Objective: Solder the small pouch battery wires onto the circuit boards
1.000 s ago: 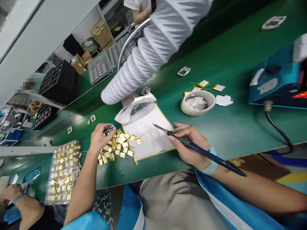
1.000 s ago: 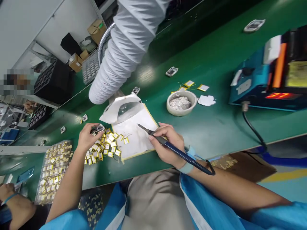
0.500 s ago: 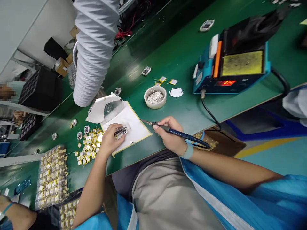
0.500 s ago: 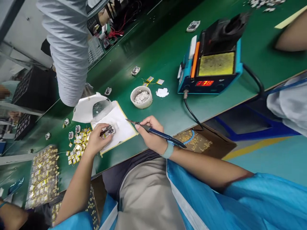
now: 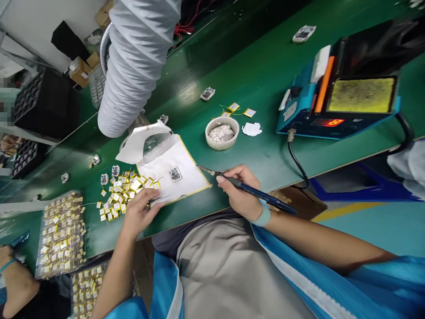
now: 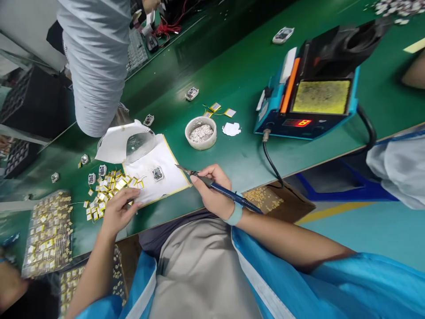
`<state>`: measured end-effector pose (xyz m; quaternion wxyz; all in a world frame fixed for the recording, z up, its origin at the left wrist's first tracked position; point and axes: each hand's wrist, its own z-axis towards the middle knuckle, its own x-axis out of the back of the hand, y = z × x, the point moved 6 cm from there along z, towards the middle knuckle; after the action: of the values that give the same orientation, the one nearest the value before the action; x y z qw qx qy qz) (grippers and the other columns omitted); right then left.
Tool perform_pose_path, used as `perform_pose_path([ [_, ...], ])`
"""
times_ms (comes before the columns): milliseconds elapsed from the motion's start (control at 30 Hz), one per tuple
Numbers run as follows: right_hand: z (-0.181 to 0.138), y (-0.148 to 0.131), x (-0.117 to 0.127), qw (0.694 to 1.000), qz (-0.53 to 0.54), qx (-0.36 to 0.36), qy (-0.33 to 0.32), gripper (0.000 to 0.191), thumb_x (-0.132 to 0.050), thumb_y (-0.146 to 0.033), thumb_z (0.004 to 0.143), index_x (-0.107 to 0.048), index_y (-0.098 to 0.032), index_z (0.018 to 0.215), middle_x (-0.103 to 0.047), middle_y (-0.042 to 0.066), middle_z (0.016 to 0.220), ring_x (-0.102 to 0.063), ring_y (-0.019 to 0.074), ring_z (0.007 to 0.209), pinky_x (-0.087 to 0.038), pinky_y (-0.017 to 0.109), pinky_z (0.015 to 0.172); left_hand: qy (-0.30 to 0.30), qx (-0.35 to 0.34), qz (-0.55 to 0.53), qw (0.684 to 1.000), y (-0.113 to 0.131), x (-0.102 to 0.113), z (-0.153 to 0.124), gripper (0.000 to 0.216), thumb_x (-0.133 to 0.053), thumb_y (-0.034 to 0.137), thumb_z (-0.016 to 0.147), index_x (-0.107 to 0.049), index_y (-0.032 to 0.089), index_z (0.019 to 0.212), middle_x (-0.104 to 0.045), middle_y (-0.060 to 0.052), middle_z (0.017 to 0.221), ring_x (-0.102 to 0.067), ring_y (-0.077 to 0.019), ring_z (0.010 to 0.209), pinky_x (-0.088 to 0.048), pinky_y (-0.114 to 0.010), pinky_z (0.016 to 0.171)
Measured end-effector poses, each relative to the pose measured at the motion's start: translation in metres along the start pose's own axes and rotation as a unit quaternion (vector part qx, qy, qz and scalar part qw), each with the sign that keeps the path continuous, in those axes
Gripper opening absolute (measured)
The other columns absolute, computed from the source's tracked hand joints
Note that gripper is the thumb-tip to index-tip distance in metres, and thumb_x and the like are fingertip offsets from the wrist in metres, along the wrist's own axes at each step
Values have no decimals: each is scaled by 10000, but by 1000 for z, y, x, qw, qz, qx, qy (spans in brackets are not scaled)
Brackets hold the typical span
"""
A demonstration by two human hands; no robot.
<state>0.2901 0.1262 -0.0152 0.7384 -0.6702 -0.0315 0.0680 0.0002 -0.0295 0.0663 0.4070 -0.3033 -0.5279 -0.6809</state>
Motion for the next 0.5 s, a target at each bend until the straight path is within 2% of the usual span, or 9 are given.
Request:
perform_pose_path([
  [133,0,1,-1,1000,8,-7,-4,383,-849,-582,916,-643,-259,899,-733,4,839,-675,168,685,-536,308,650,-2,9,-3,1000,0,-2,-29,165,-736,192,1032,-814,238,1169,-809,-49,1032,-790,-145,897,-630,-246,775],
  [267,3,-3,-6,1000,2,-13,-16,417,-851,-613,905,-635,-256,880,-719,-3,805,-640,157,655,-520,299,629,31,5,-2,1000,0,-9,-14,187,-719,134,1016,-818,230,1142,-782,-37,964,-766,-131,838,-597,-225,711],
  [333,4,-6,-7,1000,-6,-8,-17,422,-848,-614,909,-630,-254,875,-680,-17,756,-610,153,633,-500,291,604,39,-18,-3,999,3,-13,5,195,-726,112,998,-808,225,1135,-799,-62,1065,-775,-129,856,-583,-213,675],
  [433,4,-12,-5,1000,-24,6,-13,402,-834,-588,932,-624,-250,876,-650,-29,725,-594,149,620,-483,285,588,11,-66,-3,998,9,-26,35,198,-707,90,983,-785,218,1112,-790,-119,1350,-806,-129,890,-568,-196,609],
  [500,4,-19,-3,999,-34,26,-10,352,-814,-544,965,-628,-251,905,-670,-24,751,-619,153,636,-501,289,601,-18,-103,-10,994,12,-38,49,197,-688,82,979,-770,211,1104,-774,-134,1428,-834,-150,950,-618,-213,659],
])
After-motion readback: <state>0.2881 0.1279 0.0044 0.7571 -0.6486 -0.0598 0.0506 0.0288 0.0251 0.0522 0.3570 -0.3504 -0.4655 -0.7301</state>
